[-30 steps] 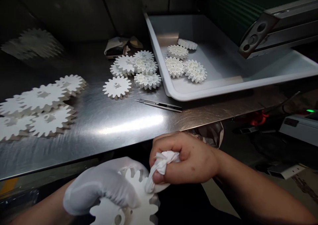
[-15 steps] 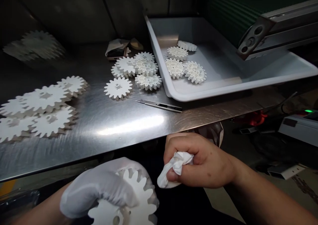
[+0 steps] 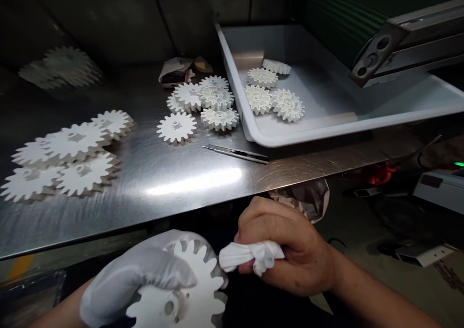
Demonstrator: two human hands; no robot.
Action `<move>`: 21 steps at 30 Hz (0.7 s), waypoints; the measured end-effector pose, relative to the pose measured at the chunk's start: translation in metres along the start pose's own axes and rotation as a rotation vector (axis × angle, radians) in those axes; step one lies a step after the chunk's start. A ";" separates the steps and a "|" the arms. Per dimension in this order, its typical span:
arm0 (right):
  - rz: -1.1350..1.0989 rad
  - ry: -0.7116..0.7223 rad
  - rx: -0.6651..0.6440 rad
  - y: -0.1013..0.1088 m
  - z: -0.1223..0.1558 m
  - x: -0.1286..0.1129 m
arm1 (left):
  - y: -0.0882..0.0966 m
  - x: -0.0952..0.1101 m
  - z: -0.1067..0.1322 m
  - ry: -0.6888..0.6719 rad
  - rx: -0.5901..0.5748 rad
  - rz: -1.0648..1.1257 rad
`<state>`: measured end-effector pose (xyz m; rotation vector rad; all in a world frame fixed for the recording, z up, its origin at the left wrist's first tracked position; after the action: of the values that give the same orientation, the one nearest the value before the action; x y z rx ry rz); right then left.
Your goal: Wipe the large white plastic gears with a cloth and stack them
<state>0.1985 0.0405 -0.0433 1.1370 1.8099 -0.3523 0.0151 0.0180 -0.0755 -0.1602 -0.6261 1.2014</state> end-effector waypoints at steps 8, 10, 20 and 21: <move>0.107 -0.158 -0.330 -0.001 -0.004 0.011 | -0.003 0.004 0.000 -0.092 -0.108 -0.147; 0.057 -0.139 -0.141 0.011 -0.007 0.010 | -0.003 0.003 0.000 -0.082 -0.112 -0.146; -0.029 0.073 -0.042 -0.009 -0.013 0.003 | -0.012 0.015 0.009 -0.128 -0.155 -0.239; 0.002 0.122 -0.077 -0.011 -0.012 0.001 | -0.011 0.013 0.007 -0.117 -0.147 -0.224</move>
<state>0.1831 0.0428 -0.0404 1.1269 1.9116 -0.2147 0.0230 0.0240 -0.0608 -0.1402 -0.8137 0.9530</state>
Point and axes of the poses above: each hand's wrist, its own z-axis away from the middle knuckle, its own y-axis out of the back of the hand, x = y × z, the point moved 5 cm from there along -z, towards the middle knuckle, and after that the axes turned 10 degrees about y, right-handed, at the moved point
